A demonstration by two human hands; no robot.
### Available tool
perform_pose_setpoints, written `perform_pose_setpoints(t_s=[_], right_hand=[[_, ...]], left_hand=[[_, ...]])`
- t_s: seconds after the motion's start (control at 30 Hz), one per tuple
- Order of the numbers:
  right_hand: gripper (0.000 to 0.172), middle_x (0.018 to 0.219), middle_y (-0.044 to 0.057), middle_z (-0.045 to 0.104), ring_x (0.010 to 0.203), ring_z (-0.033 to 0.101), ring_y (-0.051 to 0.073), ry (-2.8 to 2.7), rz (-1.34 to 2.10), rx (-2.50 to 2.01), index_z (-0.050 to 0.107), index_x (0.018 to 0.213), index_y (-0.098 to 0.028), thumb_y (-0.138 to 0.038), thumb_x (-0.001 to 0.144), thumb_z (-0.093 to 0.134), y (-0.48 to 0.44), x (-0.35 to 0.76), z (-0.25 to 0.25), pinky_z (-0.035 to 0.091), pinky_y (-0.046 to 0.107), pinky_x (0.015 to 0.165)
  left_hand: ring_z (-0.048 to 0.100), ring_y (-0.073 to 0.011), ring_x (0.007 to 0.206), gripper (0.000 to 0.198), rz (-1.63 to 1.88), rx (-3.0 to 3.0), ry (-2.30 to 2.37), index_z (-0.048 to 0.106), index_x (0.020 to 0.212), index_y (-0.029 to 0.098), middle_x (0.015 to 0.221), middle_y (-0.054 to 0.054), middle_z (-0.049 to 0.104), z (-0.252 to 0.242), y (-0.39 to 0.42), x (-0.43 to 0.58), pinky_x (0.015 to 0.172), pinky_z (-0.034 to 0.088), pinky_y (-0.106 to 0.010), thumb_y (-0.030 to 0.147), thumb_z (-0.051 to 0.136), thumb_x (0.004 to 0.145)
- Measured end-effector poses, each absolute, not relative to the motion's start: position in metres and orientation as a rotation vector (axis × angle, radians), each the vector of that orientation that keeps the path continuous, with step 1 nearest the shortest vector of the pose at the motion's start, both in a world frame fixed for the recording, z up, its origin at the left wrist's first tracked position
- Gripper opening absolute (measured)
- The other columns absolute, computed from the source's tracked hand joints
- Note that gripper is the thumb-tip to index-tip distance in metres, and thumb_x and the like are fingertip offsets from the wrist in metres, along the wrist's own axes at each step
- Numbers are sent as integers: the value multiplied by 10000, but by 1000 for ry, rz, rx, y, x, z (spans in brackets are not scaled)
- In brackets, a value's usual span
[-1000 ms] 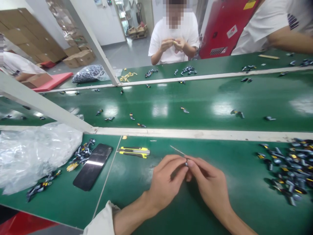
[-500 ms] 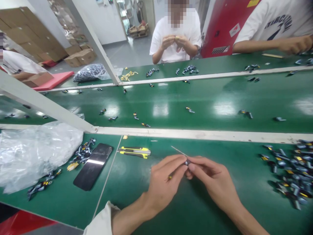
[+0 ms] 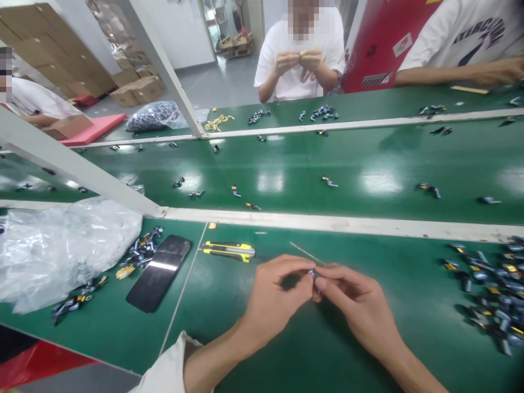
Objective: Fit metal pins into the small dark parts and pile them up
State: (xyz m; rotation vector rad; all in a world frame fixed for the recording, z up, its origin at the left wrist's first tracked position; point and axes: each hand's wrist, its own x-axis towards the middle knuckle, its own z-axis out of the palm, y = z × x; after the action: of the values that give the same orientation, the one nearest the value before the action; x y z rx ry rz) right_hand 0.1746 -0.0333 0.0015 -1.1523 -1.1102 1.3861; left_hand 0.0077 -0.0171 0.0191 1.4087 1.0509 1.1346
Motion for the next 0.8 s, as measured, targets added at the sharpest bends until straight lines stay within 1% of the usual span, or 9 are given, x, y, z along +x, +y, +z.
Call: perform_pose_setpoints(t_s=[0.13,0.23,0.3,0.4,0.53,0.67,0.7,0.8], right_hand=[[70,676,7,729,607,688,147,-1112,1448,-1137,812,906,-231,-270,852,789,-30,178,1,574,238,605],[73,671,11,729,597,684,146,-1103,1464,-1133,809,906,-229,-275,852,791,-29,180,0,573,239,600],[68,694,12,735,597,688,144,-1098,1427,-1141,811,910,-239,-271,853,790,-29,181,0,578,238,601],[75,748,5,739,607,690,136,-1124,1351,-1123,819,912,-267,-243,847,790,-31,179,2,585,229,599],[137,777,-6,737,618,694,126,-1150,1274,-1119,823,936,-292,-201,841,786,-34,177,5,591,206,598],[164,813,-3,761,643,717,135,-1144,1241,-1162,822,947,-297,-186,830,793,-36,176,6,612,206,624],[177,828,-3,771,648,724,138,-1137,1232,-1176,822,949,-303,-177,828,794,-36,176,6,617,210,631],[211,850,-3,791,666,730,143,-1153,1177,-1172,830,942,-322,-147,835,781,-38,175,5,619,213,637]], left_hand=[[737,-129,692,207,1099,1320,1006,801,984,175,903,-50,778,22,-17,6,702,632,-240,67,690,847],[755,-156,766,166,1098,1337,993,819,957,195,889,-51,793,24,-18,4,752,643,-264,101,719,864],[762,-172,844,154,1103,1416,1028,833,944,219,923,-51,808,24,-20,3,804,643,-276,128,726,881],[763,-184,903,186,1095,1519,1090,831,1007,253,1019,-40,813,21,-23,3,873,643,-312,153,720,897],[770,-189,895,203,1093,1532,1080,827,1029,264,1038,-31,809,19,-25,4,881,652,-333,156,716,898],[767,-190,955,238,1110,1522,1076,819,1061,265,1069,-29,810,21,-23,4,917,635,-321,133,705,899],[768,-186,945,239,1112,1515,1082,815,1071,262,1055,-27,814,21,-23,4,906,635,-311,134,710,897],[770,-159,817,236,1114,1442,1067,801,1096,251,950,-14,821,20,-23,5,818,643,-280,153,731,893]])
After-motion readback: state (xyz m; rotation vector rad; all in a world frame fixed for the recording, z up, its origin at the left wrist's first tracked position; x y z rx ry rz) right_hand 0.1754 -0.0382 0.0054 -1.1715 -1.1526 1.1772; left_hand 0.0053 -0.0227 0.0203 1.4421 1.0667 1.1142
